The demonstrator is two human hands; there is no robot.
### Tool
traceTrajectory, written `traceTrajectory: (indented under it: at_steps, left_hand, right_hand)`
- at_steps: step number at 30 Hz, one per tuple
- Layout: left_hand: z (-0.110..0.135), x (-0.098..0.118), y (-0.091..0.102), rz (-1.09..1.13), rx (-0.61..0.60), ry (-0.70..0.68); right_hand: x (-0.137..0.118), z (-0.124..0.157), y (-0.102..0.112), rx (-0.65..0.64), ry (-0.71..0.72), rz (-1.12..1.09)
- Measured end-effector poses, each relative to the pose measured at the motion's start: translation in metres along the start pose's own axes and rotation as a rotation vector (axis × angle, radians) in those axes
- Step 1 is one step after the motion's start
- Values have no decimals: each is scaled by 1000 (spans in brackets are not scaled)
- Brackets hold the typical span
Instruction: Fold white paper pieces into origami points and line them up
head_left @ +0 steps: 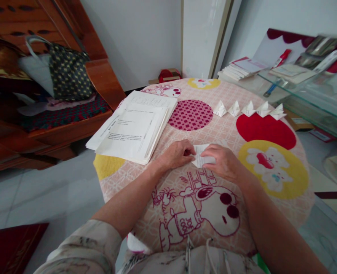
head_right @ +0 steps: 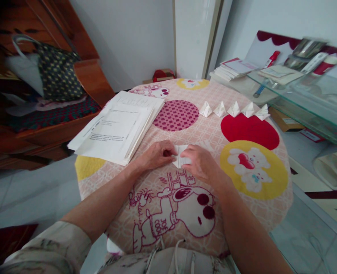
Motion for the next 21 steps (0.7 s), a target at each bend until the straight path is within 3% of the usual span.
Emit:
traceTrajectory:
  at_steps: [4, 9, 14, 17, 21]
  left_hand:
    - [-1, -2, 1, 9, 20, 0]
    - [-2, -2, 1, 1, 32, -9]
    - [-3, -2, 1, 13, 24, -14]
    - [-2, -1, 0, 13, 9, -27]
    - [1, 12, -6, -47, -66, -80]
  right_hand:
    - [-18, 0, -19, -92, 101, 194]
    - [-32, 1, -33, -163, 95, 334]
    - [-32, 2, -36, -131, 61, 462]
    - [-18, 2, -24, -87, 39, 366]
    - [0, 2, -7, -72, 117, 25]
Point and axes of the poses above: each hand's wrist, its own z-axis away from the middle knuckle, its own y-axis out of the back of the hand, x = y × z, the point moved 10 cm from there along -z, towards the middle knuckle, and after that the axes turned 8 degrees about -x, right-handed, at the moved point
